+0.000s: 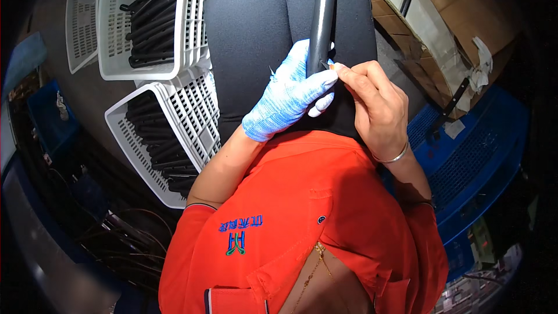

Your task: The person assembles small white components into black plastic handle-like parts by hand, then places the assembled parts into plastic bins.

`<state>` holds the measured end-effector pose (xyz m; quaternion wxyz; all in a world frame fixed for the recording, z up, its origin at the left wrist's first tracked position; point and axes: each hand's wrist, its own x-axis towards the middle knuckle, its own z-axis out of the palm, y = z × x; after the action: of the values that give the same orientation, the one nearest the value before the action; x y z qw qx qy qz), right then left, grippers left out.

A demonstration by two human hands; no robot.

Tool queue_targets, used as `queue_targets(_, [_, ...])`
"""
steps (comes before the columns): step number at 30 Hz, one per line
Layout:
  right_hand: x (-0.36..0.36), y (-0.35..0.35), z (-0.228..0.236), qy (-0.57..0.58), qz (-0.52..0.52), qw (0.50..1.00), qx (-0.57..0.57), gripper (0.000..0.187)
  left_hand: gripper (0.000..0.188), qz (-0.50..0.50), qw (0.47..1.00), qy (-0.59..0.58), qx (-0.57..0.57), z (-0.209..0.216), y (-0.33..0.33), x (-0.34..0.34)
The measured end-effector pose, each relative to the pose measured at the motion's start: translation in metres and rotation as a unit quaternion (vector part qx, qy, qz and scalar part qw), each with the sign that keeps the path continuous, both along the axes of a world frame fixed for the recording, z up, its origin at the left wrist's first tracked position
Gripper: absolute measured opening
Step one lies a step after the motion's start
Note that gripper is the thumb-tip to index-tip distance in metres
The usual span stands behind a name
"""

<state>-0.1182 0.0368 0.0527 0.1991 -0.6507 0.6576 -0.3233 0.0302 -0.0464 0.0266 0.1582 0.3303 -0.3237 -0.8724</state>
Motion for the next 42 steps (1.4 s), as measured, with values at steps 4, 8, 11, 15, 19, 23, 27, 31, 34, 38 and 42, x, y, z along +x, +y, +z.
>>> queue_targets(4, [-0.001,-0.001,0.000,0.006,0.002,1.000,-0.006,0.029,0.035,0.002,1.000,0.002,-0.001,-0.001,0.001,-0.001])
queue_targets(8, [-0.001,-0.001,0.001,0.022,0.004,1.000,0.008,0.029,0.032,0.007,1.000,-0.011,0.013,0.000,0.001,-0.002])
queue_targets(11, [0.002,-0.001,0.001,0.037,-0.001,0.999,0.003,0.030,0.029,0.024,1.000,-0.001,0.013,-0.004,0.004,-0.003])
queue_targets(15, [0.007,-0.001,0.001,0.044,-0.015,0.999,-0.008,0.033,0.025,0.040,0.999,0.000,-0.025,-0.010,0.008,-0.004])
queue_targets(19, [0.008,-0.001,0.000,0.050,-0.015,0.998,-0.020,0.034,0.024,0.047,0.999,0.011,-0.007,-0.007,0.008,-0.004])
queue_targets(23, [0.008,-0.001,-0.001,0.053,-0.017,0.998,-0.027,0.033,0.024,0.053,0.999,0.012,-0.006,-0.010,0.009,-0.005])
queue_targets(27, [0.006,-0.002,0.000,0.053,-0.013,0.998,-0.029,0.033,0.026,0.049,0.999,0.003,0.010,-0.004,0.008,-0.005])
queue_targets(31, [-0.001,-0.003,-0.004,0.050,0.019,0.998,-0.020,0.028,0.031,0.039,0.999,0.001,0.010,0.000,0.005,-0.003])
queue_targets(34, [0.000,0.001,-0.008,-0.308,-0.131,0.940,0.062,0.027,0.029,0.061,0.996,0.049,0.051,-0.003,0.003,-0.005])
queue_targets(38, [-0.016,-0.030,-0.028,-0.393,-0.145,0.908,0.008,0.030,0.030,0.044,0.989,-0.099,-0.096,-0.003,0.011,-0.008])
queue_targets(42, [-0.030,-0.060,-0.030,-0.433,-0.182,0.882,-0.049,0.035,0.033,0.036,0.986,-0.129,-0.102,0.005,0.020,-0.011])
